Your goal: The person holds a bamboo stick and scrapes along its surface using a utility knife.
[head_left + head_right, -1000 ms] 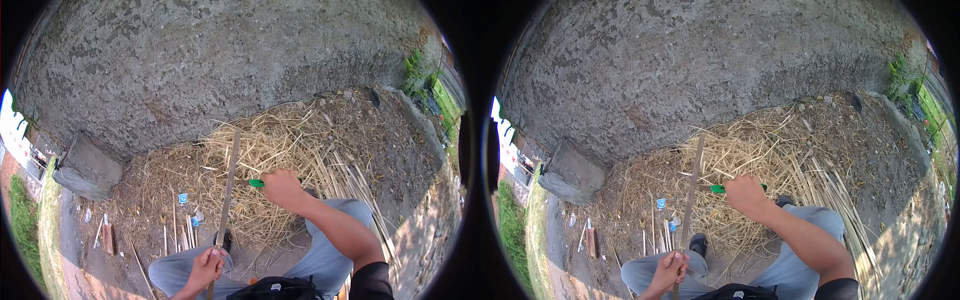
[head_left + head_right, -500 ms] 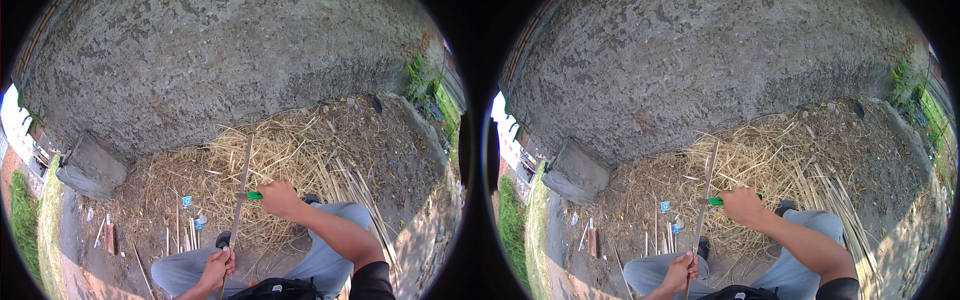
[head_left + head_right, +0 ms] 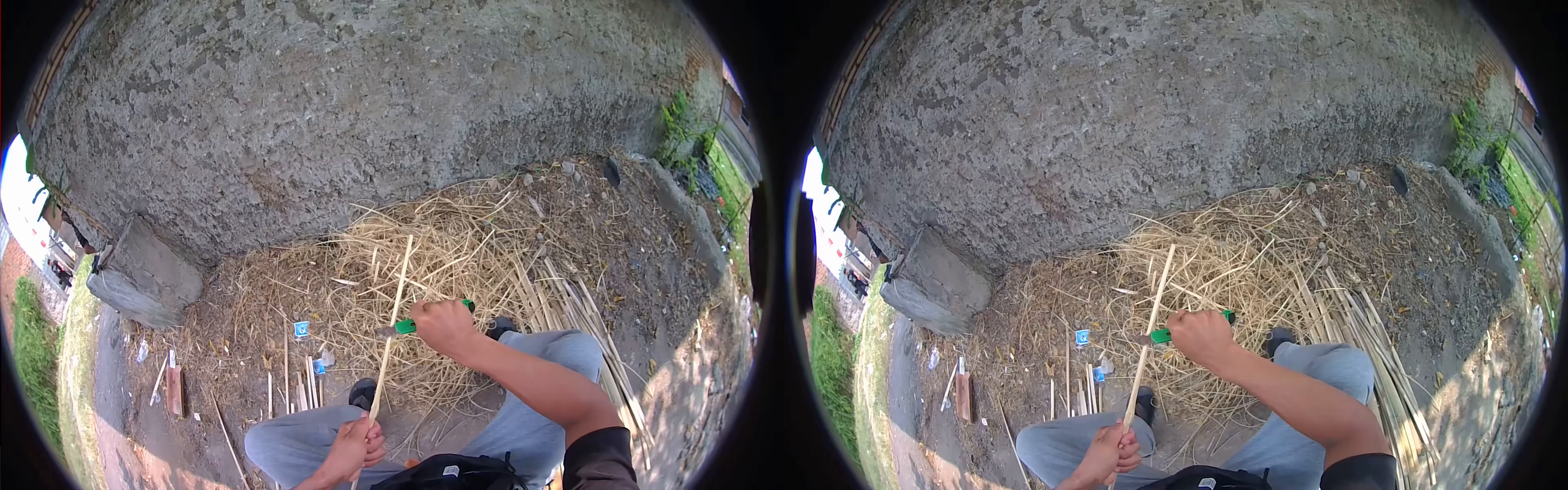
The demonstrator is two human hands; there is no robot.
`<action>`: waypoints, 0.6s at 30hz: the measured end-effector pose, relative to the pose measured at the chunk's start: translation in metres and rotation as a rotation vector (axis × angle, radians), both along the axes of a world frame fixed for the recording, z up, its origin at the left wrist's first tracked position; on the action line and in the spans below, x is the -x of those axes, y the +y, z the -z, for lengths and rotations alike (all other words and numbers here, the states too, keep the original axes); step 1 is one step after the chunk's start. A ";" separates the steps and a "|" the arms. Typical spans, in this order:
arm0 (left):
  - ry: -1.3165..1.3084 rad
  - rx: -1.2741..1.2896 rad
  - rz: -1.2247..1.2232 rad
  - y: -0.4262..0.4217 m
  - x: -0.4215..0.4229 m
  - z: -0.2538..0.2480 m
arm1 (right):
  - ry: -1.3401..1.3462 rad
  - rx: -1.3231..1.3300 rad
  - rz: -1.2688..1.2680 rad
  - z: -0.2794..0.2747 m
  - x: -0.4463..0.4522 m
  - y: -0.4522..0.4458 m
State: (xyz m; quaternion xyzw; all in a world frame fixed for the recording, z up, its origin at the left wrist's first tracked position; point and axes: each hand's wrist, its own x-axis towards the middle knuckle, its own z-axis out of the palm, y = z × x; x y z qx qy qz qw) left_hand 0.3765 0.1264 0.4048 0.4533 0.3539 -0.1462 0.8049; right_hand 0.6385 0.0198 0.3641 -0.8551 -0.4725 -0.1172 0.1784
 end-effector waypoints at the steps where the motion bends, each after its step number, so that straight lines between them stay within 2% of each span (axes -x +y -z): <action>1: 0.021 0.056 0.005 0.002 0.005 0.001 | -0.007 0.027 0.007 0.004 -0.002 0.002; 3: 0.044 0.110 0.011 -0.001 0.006 -0.010 | -0.011 0.053 0.016 0.007 -0.004 0.004; 5: 0.121 0.020 -0.042 -0.009 0.010 -0.029 | -0.092 0.072 -0.001 0.008 -0.010 0.005; 7: 0.175 0.038 -0.041 -0.020 0.020 -0.025 | 0.088 0.161 0.206 0.009 -0.035 0.004; 9: 0.253 0.025 -0.021 -0.018 0.040 -0.028 | 0.146 0.244 0.329 -0.003 -0.077 -0.009; 11: 0.189 -0.032 0.070 -0.018 0.055 -0.031 | 0.193 0.237 0.497 0.017 -0.108 -0.032; 12: 0.194 -0.045 0.076 -0.011 0.054 -0.034 | 0.201 0.226 0.503 0.014 -0.110 -0.033; 14: 0.267 -0.078 -0.108 0.000 0.054 -0.038 | 0.168 0.141 0.530 0.006 -0.106 -0.036; 18: 0.255 0.057 -0.093 0.027 0.054 -0.017 | 0.247 0.062 0.402 -0.029 -0.065 -0.029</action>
